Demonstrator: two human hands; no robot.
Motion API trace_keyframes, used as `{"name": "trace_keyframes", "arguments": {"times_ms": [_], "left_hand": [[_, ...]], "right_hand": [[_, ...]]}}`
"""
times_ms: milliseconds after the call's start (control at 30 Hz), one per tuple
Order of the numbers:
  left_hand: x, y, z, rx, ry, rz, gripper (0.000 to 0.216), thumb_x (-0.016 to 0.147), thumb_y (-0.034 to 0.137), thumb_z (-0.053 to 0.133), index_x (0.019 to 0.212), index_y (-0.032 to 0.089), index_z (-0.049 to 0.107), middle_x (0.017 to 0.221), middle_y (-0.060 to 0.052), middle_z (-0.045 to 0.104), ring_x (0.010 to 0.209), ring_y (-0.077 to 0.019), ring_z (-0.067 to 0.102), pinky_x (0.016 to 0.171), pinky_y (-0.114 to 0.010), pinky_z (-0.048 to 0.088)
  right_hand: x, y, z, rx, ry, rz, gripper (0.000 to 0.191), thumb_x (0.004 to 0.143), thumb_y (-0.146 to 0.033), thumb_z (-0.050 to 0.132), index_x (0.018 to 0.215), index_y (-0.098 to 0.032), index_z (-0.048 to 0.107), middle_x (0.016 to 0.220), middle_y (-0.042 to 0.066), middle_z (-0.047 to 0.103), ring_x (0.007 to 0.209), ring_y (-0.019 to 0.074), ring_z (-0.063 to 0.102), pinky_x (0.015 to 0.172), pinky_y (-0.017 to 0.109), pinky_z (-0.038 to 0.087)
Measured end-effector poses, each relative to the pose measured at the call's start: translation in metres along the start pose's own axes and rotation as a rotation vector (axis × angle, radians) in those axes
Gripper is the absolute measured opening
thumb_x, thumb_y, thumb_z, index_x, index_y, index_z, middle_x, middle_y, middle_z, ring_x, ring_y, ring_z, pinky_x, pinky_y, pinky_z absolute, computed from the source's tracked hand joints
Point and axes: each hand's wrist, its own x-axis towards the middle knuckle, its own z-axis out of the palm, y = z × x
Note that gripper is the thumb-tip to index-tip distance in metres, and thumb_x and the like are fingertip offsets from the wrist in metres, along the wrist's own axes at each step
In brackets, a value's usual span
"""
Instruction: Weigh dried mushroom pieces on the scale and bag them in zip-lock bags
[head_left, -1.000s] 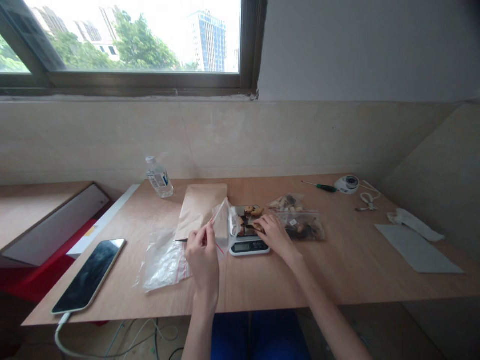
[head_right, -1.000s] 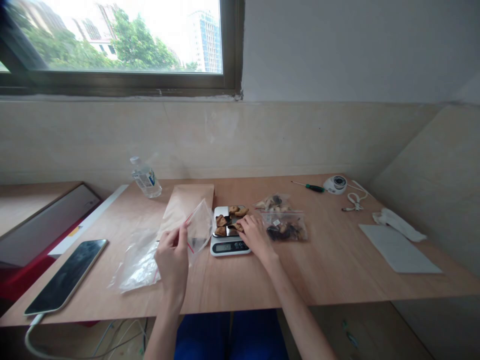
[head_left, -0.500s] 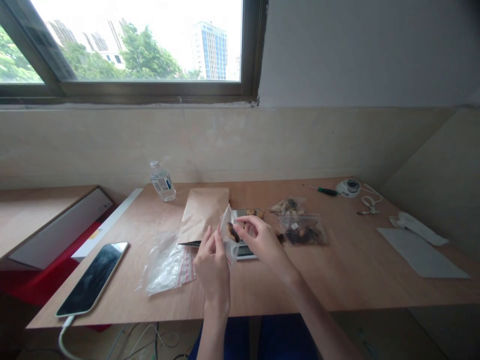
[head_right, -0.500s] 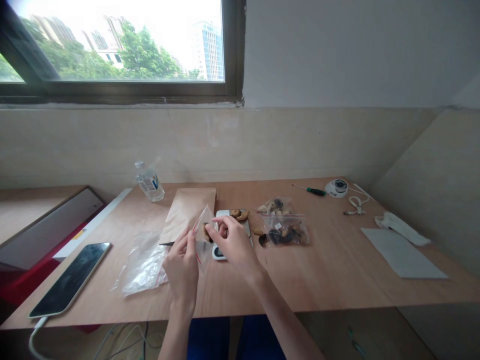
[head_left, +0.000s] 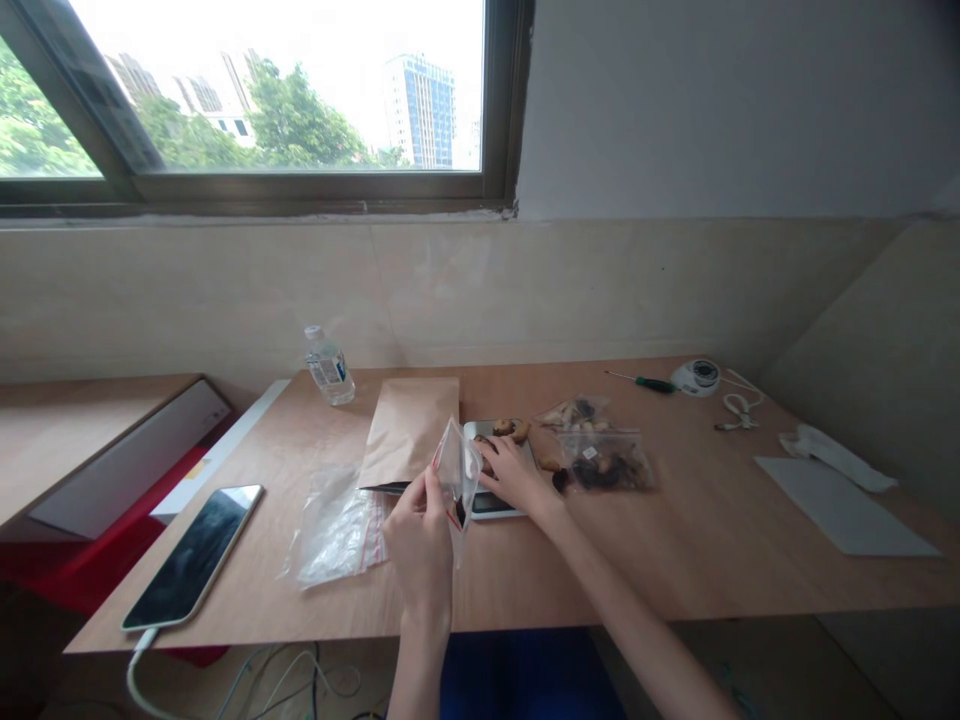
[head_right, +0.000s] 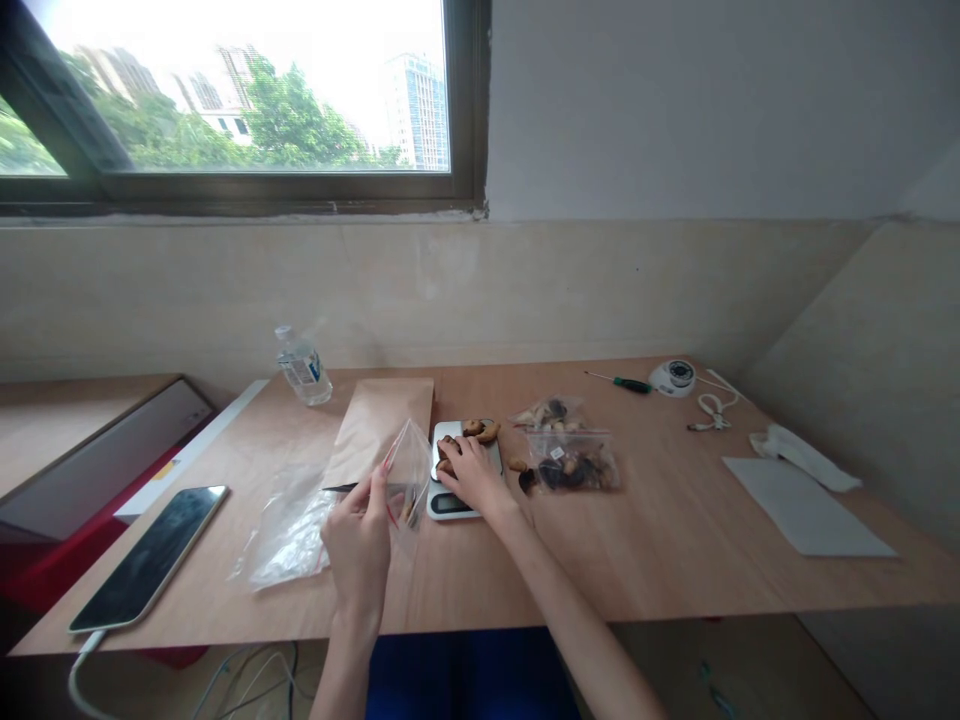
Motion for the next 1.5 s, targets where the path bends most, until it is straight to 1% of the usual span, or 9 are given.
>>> {"name": "trace_keyframes", "arguments": {"times_ms": [100,267,500,667,833,1133,1333,1400,1500], "left_hand": [[0.000,0.001,-0.002,0.018,-0.005,0.000,0.039,0.085,0.046,0.045,0.093,0.020,0.073,0.065,-0.005,0.070,0.064,-0.0214,0.064,0.056,-0.027,0.041],[0.001,0.000,-0.001,0.058,-0.021,-0.028,0.039,0.085,0.046,0.044,0.094,0.021,0.072,0.066,-0.004,0.070,0.062,-0.0196,0.062,0.057,-0.026,0.040],[0.001,-0.002,-0.001,0.045,-0.040,-0.065,0.040,0.085,0.049,0.043,0.095,0.023,0.072,0.064,-0.004,0.070,0.067,-0.0211,0.064,0.059,-0.026,0.039],[0.003,-0.002,0.002,0.048,-0.062,-0.068,0.038,0.085,0.046,0.044,0.094,0.023,0.072,0.073,-0.006,0.072,0.070,-0.0216,0.066,0.060,-0.026,0.039],[0.001,0.000,0.004,0.074,-0.092,-0.058,0.038,0.085,0.046,0.042,0.096,0.023,0.072,0.078,-0.006,0.073,0.072,-0.0213,0.065,0.061,-0.026,0.039],[0.002,0.002,0.004,0.115,-0.068,0.008,0.039,0.086,0.042,0.041,0.095,0.021,0.071,0.080,-0.008,0.073,0.070,-0.0207,0.064,0.058,-0.025,0.038],[0.002,-0.002,0.005,0.116,-0.048,0.006,0.037,0.086,0.043,0.042,0.092,0.021,0.072,0.067,-0.006,0.070,0.058,-0.0180,0.061,0.053,-0.024,0.036],[0.002,-0.003,0.006,0.097,-0.045,-0.010,0.037,0.085,0.044,0.043,0.091,0.021,0.072,0.072,-0.006,0.072,0.063,-0.0195,0.063,0.055,-0.024,0.037],[0.002,-0.004,0.006,0.051,-0.061,-0.049,0.039,0.084,0.046,0.042,0.091,0.022,0.072,0.076,-0.007,0.073,0.069,-0.0215,0.066,0.058,-0.025,0.040]], "right_hand": [[0.000,0.000,0.000,-0.060,0.025,0.005,0.034,0.085,-0.027,0.055,0.117,-0.017,0.055,0.105,0.012,0.059,0.101,0.0268,0.051,0.089,0.041,0.044],[-0.001,0.005,0.003,-0.015,0.086,0.011,0.023,0.084,-0.020,0.055,0.106,-0.013,0.060,0.096,0.011,0.058,0.098,0.0253,0.052,0.089,0.038,0.045],[-0.005,0.019,0.005,0.398,0.260,0.127,0.024,0.081,-0.018,0.059,0.104,-0.020,0.062,0.096,0.006,0.058,0.089,0.0204,0.059,0.081,0.034,0.048],[-0.002,0.012,-0.015,0.681,0.443,0.269,0.025,0.075,-0.030,0.066,0.099,-0.020,0.067,0.096,0.007,0.063,0.089,0.0215,0.061,0.080,0.036,0.049],[0.002,-0.022,-0.049,1.152,0.359,0.280,0.038,0.073,-0.038,0.069,0.104,-0.017,0.064,0.096,0.007,0.068,0.087,0.0187,0.064,0.079,0.032,0.051],[-0.008,-0.063,-0.075,0.583,0.267,0.140,0.028,0.077,-0.018,0.066,0.105,-0.021,0.063,0.097,0.004,0.062,0.091,0.0169,0.059,0.082,0.030,0.048],[-0.020,-0.063,-0.089,0.399,0.060,-0.023,0.024,0.083,-0.033,0.062,0.104,-0.022,0.063,0.097,0.005,0.064,0.098,0.0221,0.056,0.089,0.039,0.041],[-0.018,-0.055,-0.088,0.433,0.103,-0.034,0.023,0.088,-0.036,0.054,0.106,-0.023,0.062,0.097,0.004,0.063,0.097,0.0196,0.057,0.090,0.037,0.041],[-0.010,-0.026,-0.071,0.432,0.228,0.079,0.027,0.094,-0.032,0.040,0.106,-0.022,0.062,0.102,0.006,0.061,0.098,0.0169,0.057,0.089,0.032,0.043]]}}
